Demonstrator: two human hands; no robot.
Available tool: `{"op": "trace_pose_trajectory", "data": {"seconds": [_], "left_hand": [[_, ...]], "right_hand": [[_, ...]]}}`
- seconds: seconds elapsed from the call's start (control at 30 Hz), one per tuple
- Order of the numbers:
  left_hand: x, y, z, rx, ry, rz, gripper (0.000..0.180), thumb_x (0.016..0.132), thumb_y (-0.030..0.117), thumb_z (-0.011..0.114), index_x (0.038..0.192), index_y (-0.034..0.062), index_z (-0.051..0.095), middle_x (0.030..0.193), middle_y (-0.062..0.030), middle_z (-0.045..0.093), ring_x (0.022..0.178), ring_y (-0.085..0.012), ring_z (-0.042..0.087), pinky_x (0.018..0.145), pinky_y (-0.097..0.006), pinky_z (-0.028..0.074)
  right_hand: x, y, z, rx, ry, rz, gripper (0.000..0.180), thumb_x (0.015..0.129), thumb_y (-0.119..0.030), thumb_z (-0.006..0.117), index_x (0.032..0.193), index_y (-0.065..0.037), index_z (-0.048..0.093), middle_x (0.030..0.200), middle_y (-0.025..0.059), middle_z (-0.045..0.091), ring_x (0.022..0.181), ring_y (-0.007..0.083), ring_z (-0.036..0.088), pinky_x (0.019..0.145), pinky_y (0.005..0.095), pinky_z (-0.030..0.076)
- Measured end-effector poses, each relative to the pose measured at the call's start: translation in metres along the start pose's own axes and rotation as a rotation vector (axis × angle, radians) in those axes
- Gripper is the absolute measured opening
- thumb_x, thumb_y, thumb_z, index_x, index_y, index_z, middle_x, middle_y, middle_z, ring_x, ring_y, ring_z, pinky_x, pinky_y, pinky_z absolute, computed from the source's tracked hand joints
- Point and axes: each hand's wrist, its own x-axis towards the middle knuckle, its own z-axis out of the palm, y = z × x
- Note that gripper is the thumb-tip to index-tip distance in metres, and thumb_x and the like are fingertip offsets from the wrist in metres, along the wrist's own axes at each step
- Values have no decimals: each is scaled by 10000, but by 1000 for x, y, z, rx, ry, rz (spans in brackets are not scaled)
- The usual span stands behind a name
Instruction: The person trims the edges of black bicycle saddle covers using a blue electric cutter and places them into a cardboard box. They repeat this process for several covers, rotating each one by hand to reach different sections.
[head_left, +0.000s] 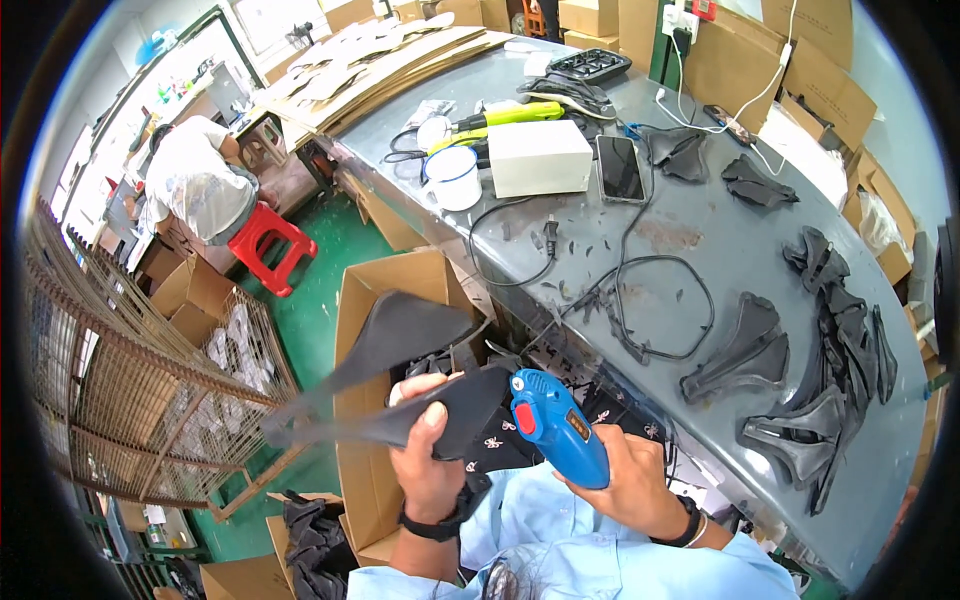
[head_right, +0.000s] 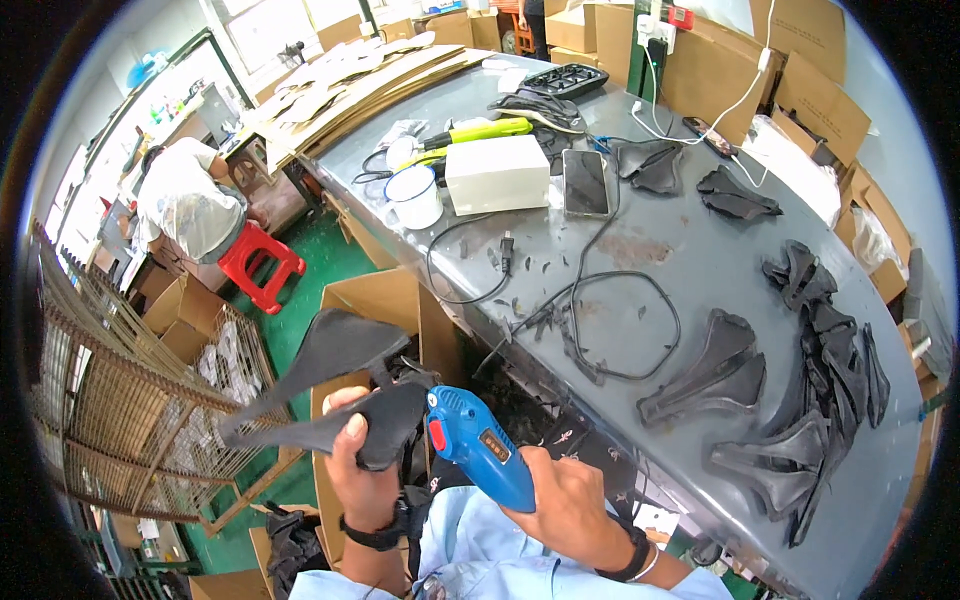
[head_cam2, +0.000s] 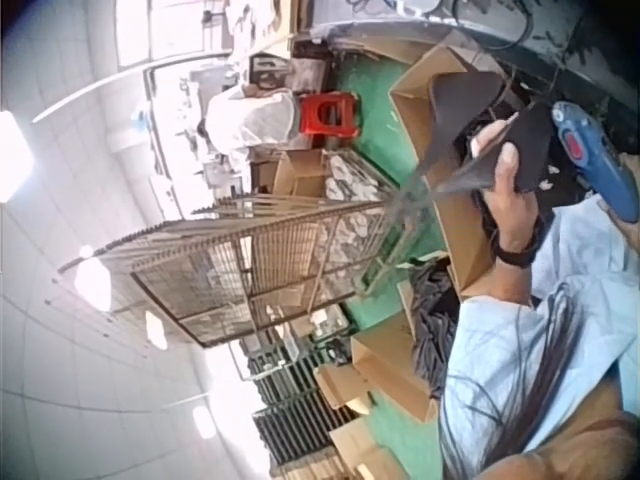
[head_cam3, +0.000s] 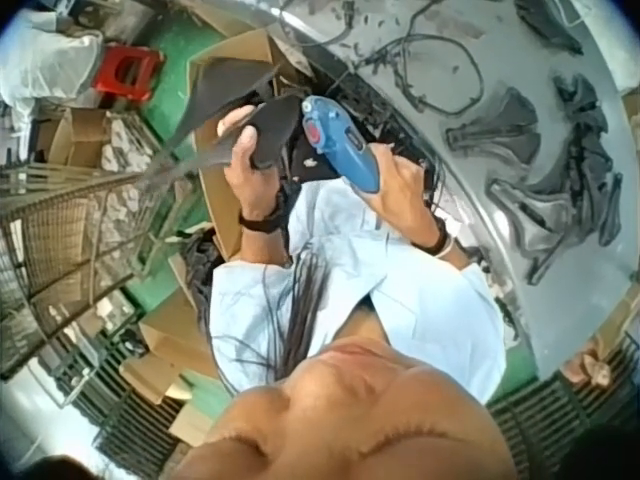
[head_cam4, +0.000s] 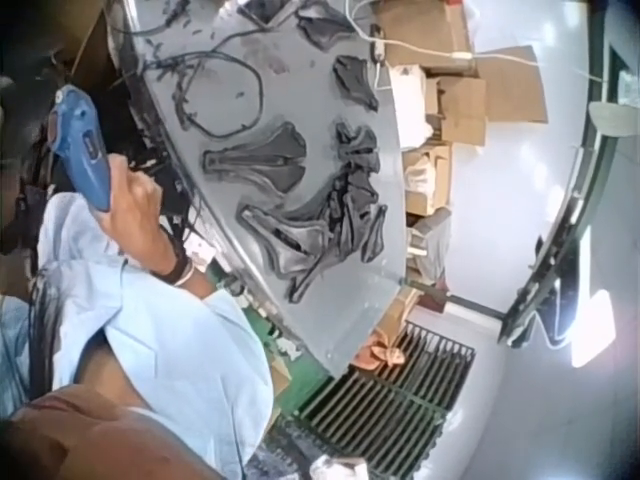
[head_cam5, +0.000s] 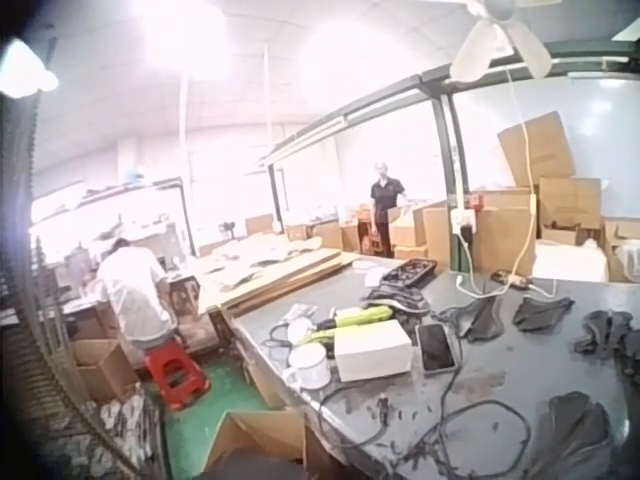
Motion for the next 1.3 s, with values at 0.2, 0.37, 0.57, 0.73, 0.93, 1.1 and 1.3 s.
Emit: {"op": "trace_pose_trajectory", "data": {"seconds": [0.2, 0.37, 0.57, 0.73, 0.93, 1.1, 1.3], "left_hand": [[19, 39, -7, 83, -54, -155, 386, 736, 165, 589, 1063, -37, 547, 940, -118, 608, 863, -187, 608, 795, -273, 489], [21, 45, -6, 144, -96, -186, 363, 739, 134, 585, 1056, -40, 554, 946, -119, 615, 866, -173, 609, 787, -267, 490], [25, 42, -6, 272, -186, -265, 289, 755, 73, 565, 1023, -35, 584, 950, -99, 620, 877, -148, 598, 803, -257, 470], [27, 27, -15, 437, -251, -259, 251, 773, 57, 565, 1004, -34, 599, 928, -66, 625, 875, -127, 587, 795, -253, 458], [50, -33, -90, 123, 175, -384, 255, 872, 198, 622, 1036, 14, 557, 938, -77, 640, 820, -205, 645, 691, -342, 557], [70, -105, -209, -256, 463, -350, 296, 880, 259, 638, 1028, 20, 545, 960, -118, 633, 868, -240, 643, 709, -369, 565], [43, -178, -251, 7, 500, -746, 373, 903, 251, 584, 1135, -18, 471, 1062, -194, 586, 958, -338, 610, 798, -416, 546]], "right_hand": [[-7, 7, 2, -26, 5, -9, 494, 648, -179, 797, 1022, -2, 527, 707, 134, 632, 590, 289, 631, 552, 351, 477], [-8, 10, 3, -22, -13, -48, 484, 637, -178, 803, 998, 0, 535, 676, 125, 622, 558, 275, 618, 529, 339, 461], [-8, 8, 5, -55, -16, -46, 470, 608, -151, 802, 973, -6, 544, 667, 114, 620, 547, 271, 604, 525, 338, 453], [-7, 6, 10, -19, -48, -68, 469, 613, -157, 803, 972, -8, 541, 686, 123, 622, 550, 282, 603, 524, 354, 453], [-8, 15, 10, -92, -44, 46, 489, 652, -218, 813, 983, -5, 524, 697, 147, 619, 599, 309, 630, 549, 373, 483], [-7, 18, 12, -66, -69, 72, 484, 672, -245, 811, 987, -13, 526, 745, 155, 641, 622, 304, 649, 569, 358, 502], [-9, 15, 13, -38, -106, 77, 483, 669, -237, 804, 1006, -20, 536, 740, 149, 639, 620, 296, 650, 565, 359, 500]]}}
